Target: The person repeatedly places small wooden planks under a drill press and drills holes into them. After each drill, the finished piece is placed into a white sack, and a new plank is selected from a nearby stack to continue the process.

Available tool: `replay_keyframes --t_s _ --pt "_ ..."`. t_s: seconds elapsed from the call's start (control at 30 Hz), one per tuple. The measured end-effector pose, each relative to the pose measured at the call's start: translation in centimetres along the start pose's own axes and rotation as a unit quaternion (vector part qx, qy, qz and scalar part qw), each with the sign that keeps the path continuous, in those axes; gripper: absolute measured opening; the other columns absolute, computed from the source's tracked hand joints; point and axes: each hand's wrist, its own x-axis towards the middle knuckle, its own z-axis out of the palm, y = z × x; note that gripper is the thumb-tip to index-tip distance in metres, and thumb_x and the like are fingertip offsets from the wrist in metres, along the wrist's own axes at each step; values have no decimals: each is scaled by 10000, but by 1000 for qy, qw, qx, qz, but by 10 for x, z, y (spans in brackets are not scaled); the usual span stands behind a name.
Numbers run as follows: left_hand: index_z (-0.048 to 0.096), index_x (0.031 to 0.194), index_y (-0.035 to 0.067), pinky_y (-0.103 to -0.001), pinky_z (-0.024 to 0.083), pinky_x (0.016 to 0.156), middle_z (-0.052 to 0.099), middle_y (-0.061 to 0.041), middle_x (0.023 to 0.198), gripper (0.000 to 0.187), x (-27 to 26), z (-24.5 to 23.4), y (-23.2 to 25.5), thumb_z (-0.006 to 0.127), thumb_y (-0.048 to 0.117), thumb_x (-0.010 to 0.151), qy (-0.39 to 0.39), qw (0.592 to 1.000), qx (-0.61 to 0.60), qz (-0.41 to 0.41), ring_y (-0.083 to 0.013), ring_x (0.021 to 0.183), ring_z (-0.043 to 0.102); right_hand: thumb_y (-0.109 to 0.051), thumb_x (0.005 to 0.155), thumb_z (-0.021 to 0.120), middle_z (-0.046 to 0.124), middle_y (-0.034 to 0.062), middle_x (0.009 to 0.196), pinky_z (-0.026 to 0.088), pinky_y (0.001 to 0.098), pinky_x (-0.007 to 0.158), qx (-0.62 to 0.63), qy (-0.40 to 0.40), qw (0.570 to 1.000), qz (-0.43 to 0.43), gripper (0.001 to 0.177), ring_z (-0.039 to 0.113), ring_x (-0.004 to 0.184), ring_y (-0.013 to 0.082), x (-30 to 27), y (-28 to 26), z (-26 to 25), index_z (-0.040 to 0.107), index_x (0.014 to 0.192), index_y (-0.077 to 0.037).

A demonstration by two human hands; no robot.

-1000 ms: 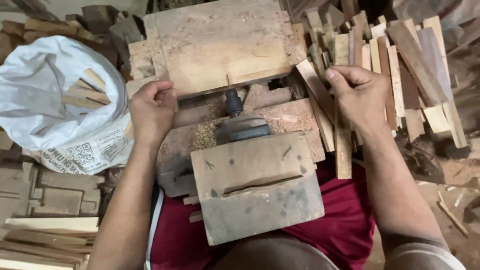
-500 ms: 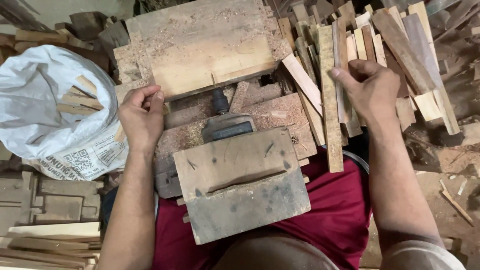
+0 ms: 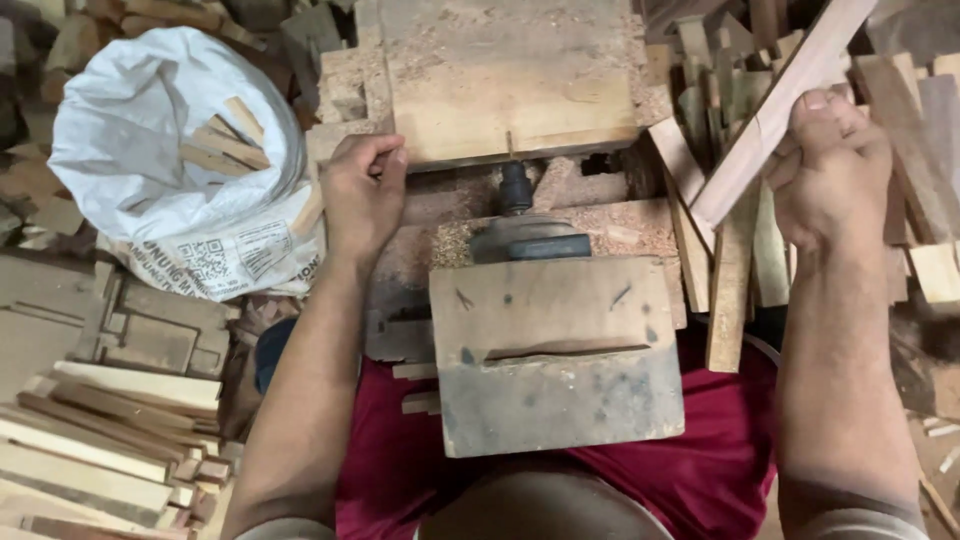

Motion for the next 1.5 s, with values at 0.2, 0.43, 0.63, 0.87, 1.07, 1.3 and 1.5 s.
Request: replay_keyframes --t_s 0.2,0.43,0.63,0.87,1.07,1.3,1.5 --pt "744 1108 48 -436 514 923 708 -153 1089 167 1 6 -1 700 95 954 36 994 53 83 -314 1060 623 -40 1104 483 738 137 1043 731 311 983 213 -81 971 69 162 787 978 229 -14 -55 114 570 970 -65" --pt "728 1163 133 -458 404 916 688 -71 1064 335 12 13 10 590 389 996 -18 987 125 96 -252 1048 538 -27 1086 505 673 170 1183 615 411 1132 312 -262 912 44 58 700 1209 300 11 -2 164 554 1107 -49" --pt "666 1258 211 -431 350 897 717 -25 1130 441 25 34 -1 471 521 1012 -38 983 112 143 -215 1032 530 -14 1104 471 638 98 1344 556 396 1180 293 -378 878 11 207 636 1300 246 10 12 177 570 1258 -111" --pt "663 1016 142 -381 413 820 685 -38 989 119 34 24 2 570 214 1001 -29 982 118 141 -209 936 535 33 1029 702 610 59 1227 568 355 1079 16 -289 949 -126 355 630 1163 178 24 -3 141 506 1292 -100" --pt "667 1093 120 -393 376 844 684 -62 1013 149 36 30 9 569 193 1009 -53 974 143 169 -234 978 529 -268 878 945 651 238 1333 396 481 888 -363 -217 781 -458 657 491 1121 348 37 17 129 646 1392 11" --pt "646 1130 144 -417 407 857 691 -63 1085 180 38 54 -7 558 243 1008 -46 971 142 185 -237 999 548 -197 944 1027 762 91 1048 448 363 845 -330 -233 804 -437 337 554 974 232 56 54 118 834 1168 -34" --pt "635 1118 151 -388 351 837 692 -45 1073 143 35 50 4 607 188 982 -62 969 151 183 -229 992 528 -210 956 1011 765 52 1052 422 347 858 -336 -233 810 -420 302 544 972 210 54 54 114 838 1166 -77"
